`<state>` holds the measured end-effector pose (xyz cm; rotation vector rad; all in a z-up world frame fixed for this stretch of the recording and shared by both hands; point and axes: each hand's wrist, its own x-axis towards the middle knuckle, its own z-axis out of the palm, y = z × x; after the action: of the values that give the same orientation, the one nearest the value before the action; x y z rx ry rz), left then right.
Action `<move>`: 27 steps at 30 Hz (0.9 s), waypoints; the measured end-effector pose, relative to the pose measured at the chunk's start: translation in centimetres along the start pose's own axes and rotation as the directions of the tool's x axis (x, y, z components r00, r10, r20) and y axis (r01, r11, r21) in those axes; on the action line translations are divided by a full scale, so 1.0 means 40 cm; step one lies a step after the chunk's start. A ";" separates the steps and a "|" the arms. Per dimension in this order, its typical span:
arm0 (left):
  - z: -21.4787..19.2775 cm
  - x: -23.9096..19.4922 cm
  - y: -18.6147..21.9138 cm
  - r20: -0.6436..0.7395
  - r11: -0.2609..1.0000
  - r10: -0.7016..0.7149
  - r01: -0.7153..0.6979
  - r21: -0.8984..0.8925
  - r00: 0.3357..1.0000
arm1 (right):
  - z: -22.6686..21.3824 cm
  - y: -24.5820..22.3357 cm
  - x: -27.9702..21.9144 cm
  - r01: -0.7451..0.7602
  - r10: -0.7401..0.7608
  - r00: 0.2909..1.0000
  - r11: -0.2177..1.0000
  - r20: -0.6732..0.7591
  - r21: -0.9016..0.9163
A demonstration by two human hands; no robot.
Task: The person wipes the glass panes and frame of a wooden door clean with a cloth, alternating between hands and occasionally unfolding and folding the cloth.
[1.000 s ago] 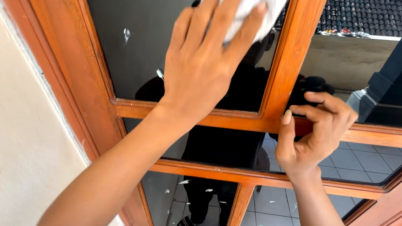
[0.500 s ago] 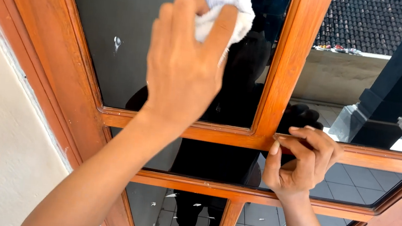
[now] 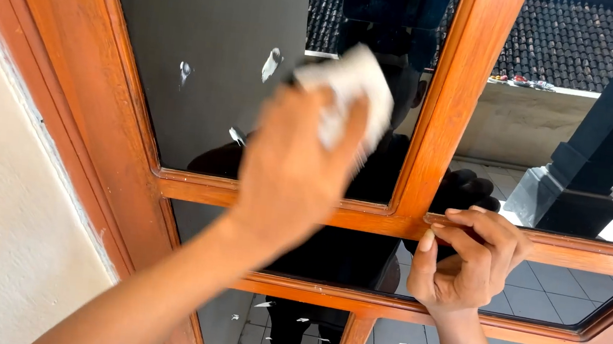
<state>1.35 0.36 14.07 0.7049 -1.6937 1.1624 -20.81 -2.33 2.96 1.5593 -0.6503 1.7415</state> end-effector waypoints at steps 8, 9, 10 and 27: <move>-0.008 0.008 -0.051 0.009 0.994 0.103 -0.103 -0.038 0.995 | 0.004 0.005 0.000 0.015 -0.015 1.000 1.000 -0.002 0.011; -0.007 0.027 -0.069 -0.024 0.999 0.045 -0.045 0.013 0.999 | 0.004 0.006 -0.001 0.022 -0.022 1.000 0.999 -0.007 0.026; -0.004 0.017 -0.054 -0.022 0.999 0.046 -0.046 0.011 0.999 | 0.004 0.004 -0.001 0.019 -0.019 1.000 0.999 -0.006 0.026; -0.002 -0.096 0.018 0.141 0.991 0.085 -0.069 -0.116 0.986 | -0.001 0.000 -0.001 0.037 -0.039 0.998 0.999 0.051 0.024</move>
<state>2.31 0.55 10.28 0.6741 -1.9080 1.0828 -20.83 -2.30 2.91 1.6270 -0.6240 1.6911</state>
